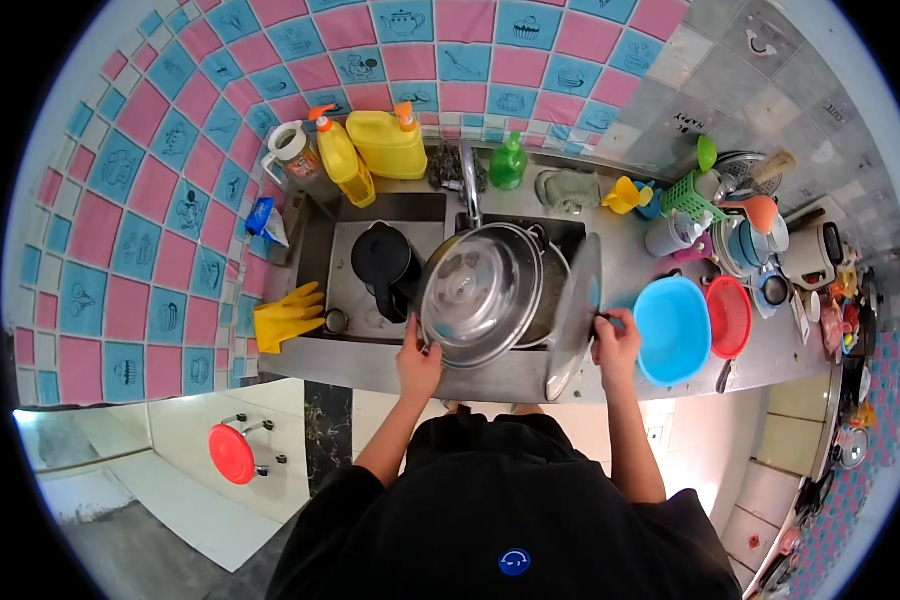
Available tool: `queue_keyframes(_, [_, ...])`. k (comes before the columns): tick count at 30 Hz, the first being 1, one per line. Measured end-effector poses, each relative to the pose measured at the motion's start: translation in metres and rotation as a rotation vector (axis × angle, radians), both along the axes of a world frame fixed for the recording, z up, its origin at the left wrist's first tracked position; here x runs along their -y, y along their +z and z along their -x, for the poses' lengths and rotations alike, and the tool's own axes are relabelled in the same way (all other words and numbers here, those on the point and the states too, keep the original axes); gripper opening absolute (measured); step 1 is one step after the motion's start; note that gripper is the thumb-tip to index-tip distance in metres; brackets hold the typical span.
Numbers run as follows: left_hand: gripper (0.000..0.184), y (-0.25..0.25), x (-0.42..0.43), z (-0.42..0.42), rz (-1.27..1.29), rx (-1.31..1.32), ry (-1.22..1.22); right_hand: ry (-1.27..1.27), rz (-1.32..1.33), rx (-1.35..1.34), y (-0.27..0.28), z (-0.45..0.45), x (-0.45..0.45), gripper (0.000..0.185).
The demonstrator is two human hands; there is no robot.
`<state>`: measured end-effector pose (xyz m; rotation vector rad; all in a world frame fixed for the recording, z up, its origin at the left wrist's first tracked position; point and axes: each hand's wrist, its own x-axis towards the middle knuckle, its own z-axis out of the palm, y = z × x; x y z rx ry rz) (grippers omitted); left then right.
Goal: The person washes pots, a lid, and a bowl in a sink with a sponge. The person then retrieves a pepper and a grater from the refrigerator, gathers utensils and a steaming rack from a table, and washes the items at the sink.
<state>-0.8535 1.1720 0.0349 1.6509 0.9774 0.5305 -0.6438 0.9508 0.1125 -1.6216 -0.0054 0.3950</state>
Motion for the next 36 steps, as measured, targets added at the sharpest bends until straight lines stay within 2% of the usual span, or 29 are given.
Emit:
queue_keyframes(2, [0.051, -0.003, -0.008, 0.01, 0.266, 0.038, -0.031, 0.086, 0.25, 0.364, -0.019, 0.009, -0.016, 0.021])
queue_keyframes(4, [0.042, -0.006, -0.016, 0.021, 0.438, 0.027, -0.094, 0.175, 0.414, 0.417, 0.0, 0.028, -0.04, 0.028])
queue_keyframes(5, [0.027, -0.004, -0.013, 0.023, 0.432, 0.006, -0.077, 0.225, 0.476, 0.466, -0.006, 0.034, -0.048, 0.031])
queue_keyframes(6, [0.027, -0.007, -0.013, 0.027, 0.493, 0.015, -0.055, 0.261, 0.563, 0.515, -0.006, 0.041, -0.056, 0.032])
queue_keyframes(8, [0.031, -0.015, -0.011, 0.035, 0.614, 0.031, -0.007, 0.347, 0.554, 0.63, -0.019, 0.048, -0.064, 0.034])
queue_keyframes(11, [0.039, -0.015, -0.009, 0.044, 0.61, -0.01, 0.019, 0.486, 0.59, 0.624, -0.025, 0.059, -0.078, 0.034])
queue_keyframes(17, [0.036, -0.033, -0.008, 0.07, 0.597, -0.101, 0.028, 0.732, 0.525, 0.589, -0.048, 0.079, -0.109, 0.038])
queue_keyframes(20, [0.035, -0.035, -0.008, 0.09, 0.629, -0.107, 0.089, 0.839, 0.399, 0.681, -0.062, 0.082, -0.11, 0.037])
queue_keyframes(23, [0.029, -0.04, -0.006, 0.109, 0.711, -0.033, 0.187, 0.637, 0.359, 0.209, -0.065, 0.062, -0.099, 0.04])
queue_keyframes(25, [0.025, -0.045, -0.005, 0.124, 0.717, -0.02, 0.227, 0.153, 0.47, 0.186, -0.089, 0.03, -0.082, 0.043])
queue_keyframes(27, [0.024, -0.044, -0.001, 0.132, 0.731, -0.004, 0.271, -0.081, 0.929, 0.384, -0.182, -0.008, -0.052, 0.043])
queue_keyframes(28, [0.024, -0.045, 0.002, 0.137, 0.738, 0.004, 0.293, -0.065, 0.996, -0.065, -0.191, -0.025, -0.047, 0.041])
queue_keyframes(30, [0.022, -0.047, 0.004, 0.145, 0.734, -0.018, 0.308, 0.169, 0.678, -0.473, -0.195, -0.046, -0.03, 0.043])
queue_keyframes(33, [0.02, -0.044, 0.007, 0.154, 0.721, -0.036, 0.344, 0.033, 0.439, -0.662, -0.254, -0.055, -0.022, 0.035])
queue_keyframes(35, [0.021, -0.047, 0.006, 0.163, 0.72, -0.033, 0.355, 0.042, 0.371, -0.682, -0.301, -0.063, -0.006, 0.031])
queue_keyframes(36, [0.021, -0.047, 0.005, 0.165, 0.719, -0.028, 0.358, 0.045, 0.335, -0.689, -0.295, -0.063, -0.007, 0.03])
